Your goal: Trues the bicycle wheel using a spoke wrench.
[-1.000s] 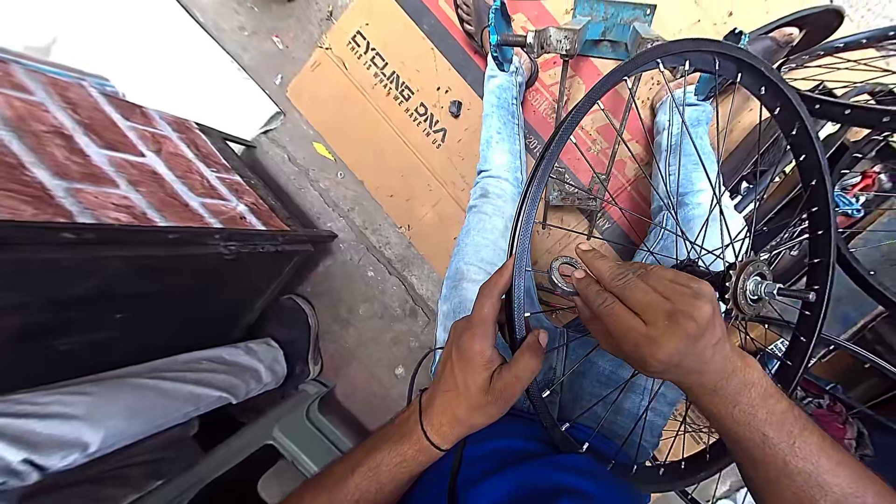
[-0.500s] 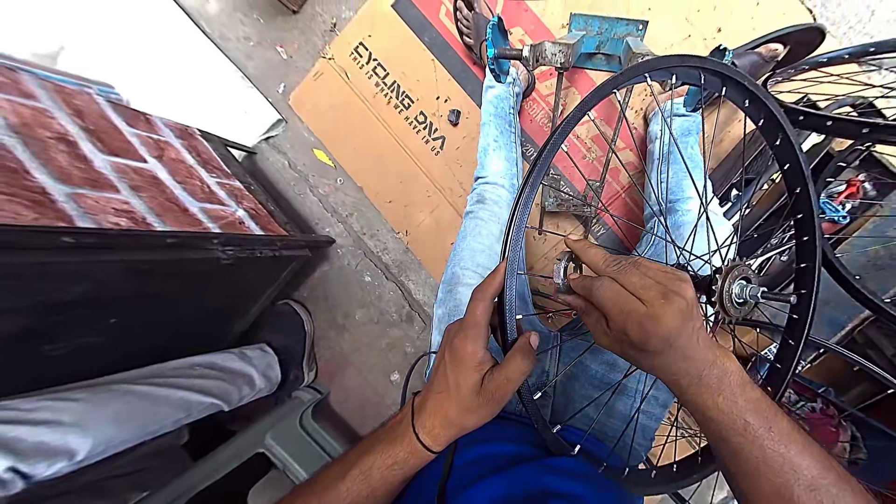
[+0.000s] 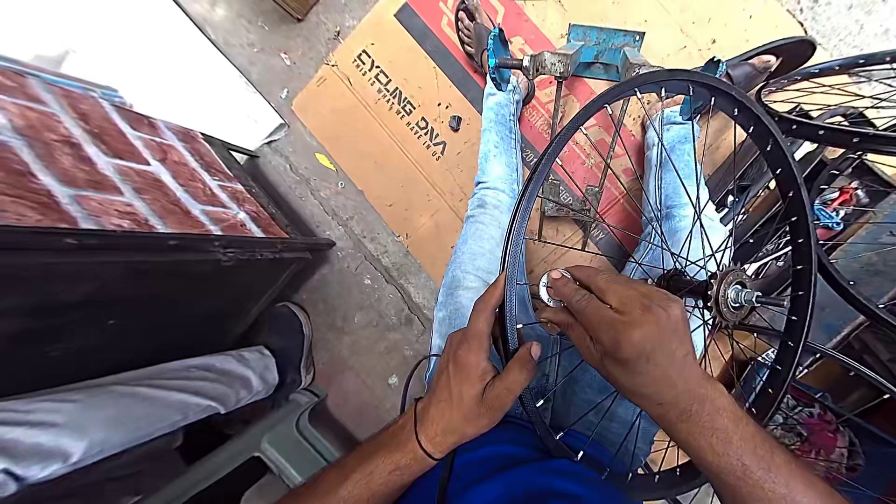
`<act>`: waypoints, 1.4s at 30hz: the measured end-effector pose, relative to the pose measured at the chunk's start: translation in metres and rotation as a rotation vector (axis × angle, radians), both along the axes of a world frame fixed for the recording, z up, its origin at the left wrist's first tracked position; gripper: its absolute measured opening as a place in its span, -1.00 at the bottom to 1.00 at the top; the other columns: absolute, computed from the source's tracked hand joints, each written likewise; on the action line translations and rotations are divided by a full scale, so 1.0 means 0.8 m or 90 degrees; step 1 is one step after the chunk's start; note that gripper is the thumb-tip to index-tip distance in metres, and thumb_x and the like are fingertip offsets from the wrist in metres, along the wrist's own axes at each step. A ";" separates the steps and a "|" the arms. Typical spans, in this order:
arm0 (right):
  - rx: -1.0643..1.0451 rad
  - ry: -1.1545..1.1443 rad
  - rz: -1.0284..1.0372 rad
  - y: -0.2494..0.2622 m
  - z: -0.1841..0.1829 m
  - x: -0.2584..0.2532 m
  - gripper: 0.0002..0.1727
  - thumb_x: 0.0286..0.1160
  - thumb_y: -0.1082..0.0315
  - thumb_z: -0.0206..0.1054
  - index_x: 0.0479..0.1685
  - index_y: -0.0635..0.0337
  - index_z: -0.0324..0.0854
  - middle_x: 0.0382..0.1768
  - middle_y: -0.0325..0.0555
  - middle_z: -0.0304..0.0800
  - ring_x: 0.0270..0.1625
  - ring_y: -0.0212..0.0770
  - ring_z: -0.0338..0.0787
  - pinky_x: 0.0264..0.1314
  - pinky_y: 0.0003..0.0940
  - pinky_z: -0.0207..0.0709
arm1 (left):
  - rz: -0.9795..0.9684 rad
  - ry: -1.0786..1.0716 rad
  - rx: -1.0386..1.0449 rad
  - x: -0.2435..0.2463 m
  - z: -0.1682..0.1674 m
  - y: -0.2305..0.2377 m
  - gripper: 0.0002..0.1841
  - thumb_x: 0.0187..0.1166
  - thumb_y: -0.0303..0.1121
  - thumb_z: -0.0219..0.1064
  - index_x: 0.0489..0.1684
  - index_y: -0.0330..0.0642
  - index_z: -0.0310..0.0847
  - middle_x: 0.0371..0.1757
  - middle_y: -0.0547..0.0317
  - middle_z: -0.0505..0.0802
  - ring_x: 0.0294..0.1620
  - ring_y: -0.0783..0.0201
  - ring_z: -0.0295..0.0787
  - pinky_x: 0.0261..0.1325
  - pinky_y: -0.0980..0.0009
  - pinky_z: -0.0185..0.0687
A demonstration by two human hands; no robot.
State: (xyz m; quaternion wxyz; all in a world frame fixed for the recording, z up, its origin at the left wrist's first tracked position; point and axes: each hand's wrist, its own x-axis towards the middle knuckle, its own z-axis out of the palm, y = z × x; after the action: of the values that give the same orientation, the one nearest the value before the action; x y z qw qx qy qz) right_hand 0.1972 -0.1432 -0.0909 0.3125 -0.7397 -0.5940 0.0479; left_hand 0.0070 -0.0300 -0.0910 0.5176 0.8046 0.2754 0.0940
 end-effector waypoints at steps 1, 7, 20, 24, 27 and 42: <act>0.020 0.025 0.006 0.005 0.000 -0.003 -0.64 0.69 0.06 0.35 0.18 0.08 0.85 0.07 -0.04 0.91 -0.09 -0.17 0.91 -0.16 -0.30 0.75 | -0.004 -0.007 0.000 0.000 0.000 -0.001 -0.18 0.63 -0.08 0.27 0.89 -0.02 -0.06 -0.13 0.33 0.82 -0.28 0.45 0.77 -0.17 0.42 0.82; 0.086 0.391 0.045 0.023 -0.019 0.006 -0.78 0.52 0.20 0.54 -0.07 0.15 0.90 -0.09 -0.25 0.97 -0.14 -0.49 0.91 -0.12 -0.50 0.84 | -0.042 0.001 -0.017 -0.005 -0.003 0.004 -0.13 0.65 0.01 0.27 0.92 0.01 -0.15 -0.27 0.38 0.80 -0.31 0.46 0.77 -0.18 0.43 0.82; -0.104 0.432 -0.115 0.039 -0.002 -0.011 -0.74 0.80 0.06 0.19 0.26 -0.08 0.50 -0.67 -0.42 0.58 -0.73 -0.34 0.53 -0.75 -0.28 0.44 | -0.050 -0.028 -0.058 -0.003 -0.002 0.008 -0.12 0.64 0.00 0.32 0.92 0.00 -0.11 -0.20 0.34 0.83 -0.26 0.44 0.79 -0.12 0.42 0.82; -0.058 0.471 -0.003 0.021 -0.007 -0.001 -0.55 0.26 0.11 0.62 0.15 -0.08 0.66 -0.42 -0.53 0.70 -0.55 -0.53 0.56 -0.53 -0.49 0.51 | -0.061 -0.051 -0.089 -0.001 -0.003 0.009 -0.10 0.62 -0.03 0.36 0.92 -0.02 -0.11 0.03 0.27 0.83 -0.08 0.43 0.80 0.06 0.42 0.82; -0.060 0.475 0.002 0.019 -0.007 0.004 -0.16 0.22 0.18 0.70 0.61 -0.04 0.43 -0.31 -0.49 0.81 -0.44 -0.49 0.71 -0.43 -0.45 0.69 | -0.067 -0.063 -0.100 0.003 -0.002 0.010 -0.08 0.60 -0.06 0.39 0.93 -0.02 -0.13 -0.02 0.27 0.81 -0.12 0.42 0.78 0.03 0.44 0.80; -0.171 0.360 -0.072 0.048 -0.005 -0.005 -0.65 0.84 0.03 0.11 0.00 -0.08 0.82 -0.45 -0.36 0.81 -0.47 -0.34 0.77 -0.47 -0.20 0.63 | -0.049 -0.023 -0.106 -0.013 -0.006 0.008 -0.07 0.61 -0.06 0.38 0.92 -0.09 -0.15 -0.22 0.32 0.81 -0.28 0.41 0.77 -0.12 0.45 0.80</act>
State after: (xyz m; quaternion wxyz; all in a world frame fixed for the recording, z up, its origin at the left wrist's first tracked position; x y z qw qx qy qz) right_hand 0.1930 -0.1047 -0.0948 0.3670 -0.7635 -0.4300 0.3121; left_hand -0.0034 -0.0238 -0.0960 0.5909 0.7669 0.2417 0.0654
